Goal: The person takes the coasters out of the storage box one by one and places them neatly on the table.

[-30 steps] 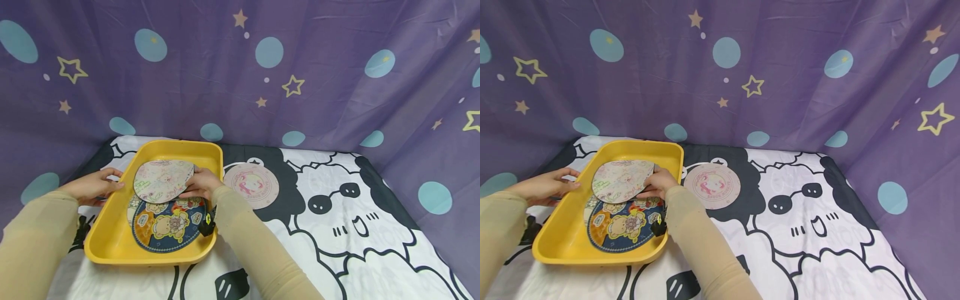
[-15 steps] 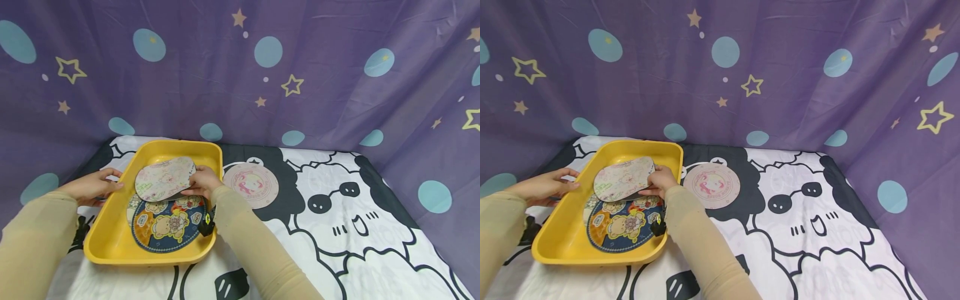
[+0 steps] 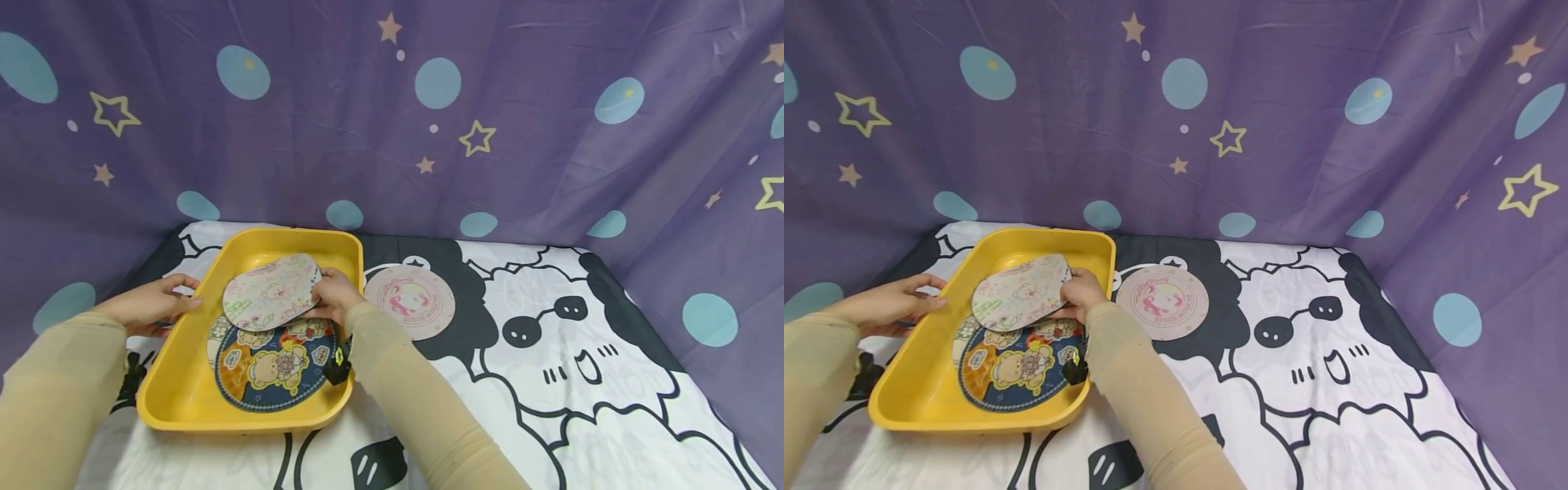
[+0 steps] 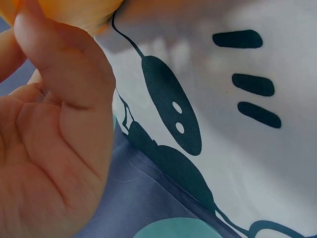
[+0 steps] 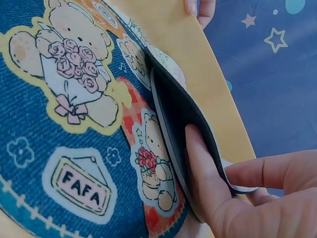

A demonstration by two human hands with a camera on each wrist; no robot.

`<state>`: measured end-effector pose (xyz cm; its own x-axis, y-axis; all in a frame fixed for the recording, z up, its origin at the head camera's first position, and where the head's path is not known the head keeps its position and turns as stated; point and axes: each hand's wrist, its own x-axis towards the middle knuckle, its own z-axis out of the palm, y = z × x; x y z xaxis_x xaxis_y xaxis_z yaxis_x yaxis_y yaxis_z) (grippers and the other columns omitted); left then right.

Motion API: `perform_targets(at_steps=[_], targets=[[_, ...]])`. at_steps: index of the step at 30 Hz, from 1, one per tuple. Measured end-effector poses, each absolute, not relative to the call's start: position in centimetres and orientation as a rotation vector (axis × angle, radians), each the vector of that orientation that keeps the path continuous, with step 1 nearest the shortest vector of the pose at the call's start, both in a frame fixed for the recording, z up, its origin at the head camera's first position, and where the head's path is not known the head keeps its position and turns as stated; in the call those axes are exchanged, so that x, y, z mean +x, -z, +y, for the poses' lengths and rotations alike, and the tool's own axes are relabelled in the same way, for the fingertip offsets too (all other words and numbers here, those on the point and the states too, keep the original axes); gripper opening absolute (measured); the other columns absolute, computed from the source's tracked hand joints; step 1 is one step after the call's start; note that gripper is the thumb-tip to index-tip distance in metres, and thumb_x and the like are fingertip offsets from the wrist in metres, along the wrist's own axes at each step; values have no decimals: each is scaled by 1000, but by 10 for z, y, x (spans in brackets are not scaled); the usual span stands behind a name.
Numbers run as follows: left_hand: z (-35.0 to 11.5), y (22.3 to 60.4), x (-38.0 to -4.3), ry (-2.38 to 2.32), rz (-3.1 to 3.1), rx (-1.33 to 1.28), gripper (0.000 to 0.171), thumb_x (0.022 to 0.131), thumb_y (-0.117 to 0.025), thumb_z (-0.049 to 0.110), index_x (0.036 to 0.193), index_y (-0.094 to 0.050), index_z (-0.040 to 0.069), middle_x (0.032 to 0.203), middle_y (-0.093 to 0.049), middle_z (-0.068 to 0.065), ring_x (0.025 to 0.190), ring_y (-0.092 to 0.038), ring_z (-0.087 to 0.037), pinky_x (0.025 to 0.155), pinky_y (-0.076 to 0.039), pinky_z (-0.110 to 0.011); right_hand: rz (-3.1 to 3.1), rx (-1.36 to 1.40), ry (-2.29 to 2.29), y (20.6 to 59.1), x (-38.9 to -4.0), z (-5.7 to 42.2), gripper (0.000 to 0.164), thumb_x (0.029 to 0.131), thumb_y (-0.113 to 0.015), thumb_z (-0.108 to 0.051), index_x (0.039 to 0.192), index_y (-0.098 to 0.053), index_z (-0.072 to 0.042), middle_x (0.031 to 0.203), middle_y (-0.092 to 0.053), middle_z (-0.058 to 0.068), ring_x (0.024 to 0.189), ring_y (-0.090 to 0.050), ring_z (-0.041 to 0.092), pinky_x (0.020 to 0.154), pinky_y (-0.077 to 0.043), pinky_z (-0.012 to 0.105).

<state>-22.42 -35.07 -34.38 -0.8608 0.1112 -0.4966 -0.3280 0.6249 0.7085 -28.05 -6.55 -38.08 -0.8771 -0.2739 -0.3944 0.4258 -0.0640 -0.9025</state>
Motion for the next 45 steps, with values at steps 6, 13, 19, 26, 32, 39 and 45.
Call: perform_targets(at_steps=[6, 13, 19, 26, 32, 39, 45], targets=[[-351, 342, -224, -1166, 2344, -164, 56, 105, -48, 28, 141, -19, -4, 99, -67, -2, 80, -66, -15, 66, -55, -33, 1746, 124, 1968, 380, -280, -65, 63, 85, -49, 16, 140, -54, -14, 105, -66, 16, 95, -68, 32, 88, -55, 53], [-351, 342, -223, -1168, 2344, -161, 52, 106, -46, 26, 140, -21, -4, 97, -66, -1, 81, -67, -14, 68, -56, -34, 1670, 75, 1995, 379, -281, -64, 68, 86, -50, 17, 145, -50, -17, 107, -66, 16, 94, -68, 32, 91, -53, 55], [-351, 342, -223, -1177, 2342, -167, 52, 106, -46, 25, 140, -21, -5, 98, -66, -2, 81, -67, -15, 68, -56, -34, 1557, 70, 2076, 379, -282, -65, 68, 87, -48, 17, 146, -49, -17, 114, -67, 16, 105, -68, 35, 94, -51, 55], [-353, 343, -225, -1175, 2336, -179, 51, 105, -48, 24, 139, -23, -3, 99, -66, -3, 81, -66, -15, 70, -57, -35, 1467, 86, 2136, 378, -283, -65, 66, 87, -47, 18, 143, -53, -17, 115, -67, 15, 108, -67, 34, 96, -49, 55], [-353, 344, -225, -1168, 2343, -167, 51, 105, -48, 24, 139, -22, -4, 100, -66, -4, 82, -66, -15, 70, -57, -36, 1394, 83, 2188, 378, -282, -63, 63, 88, -47, 17, 142, -54, -15, 119, -65, 14, 110, -66, 33, 100, -47, 55], [-351, 344, -225, -1170, 2350, -159, 50, 105, -47, 23, 138, -21, -5, 98, -66, -2, 80, -66, -14, 68, -56, -34, 1348, 102, 2224, 379, -284, -62, 61, 89, -47, 15, 142, -54, -15, 116, -65, 13, 111, -65, 32, 101, -46, 55], [-350, 344, -224, -1157, 2353, -156, 52, 105, -46, 24, 139, -19, -5, 99, -66, -3, 80, -66, -14, 67, -56, -33, 1333, 80, 2231, 379, -282, -61, 62, 89, -47, 15, 142, -54, -16, 117, -65, 12, 110, -65, 31, 102, -45, 55]])
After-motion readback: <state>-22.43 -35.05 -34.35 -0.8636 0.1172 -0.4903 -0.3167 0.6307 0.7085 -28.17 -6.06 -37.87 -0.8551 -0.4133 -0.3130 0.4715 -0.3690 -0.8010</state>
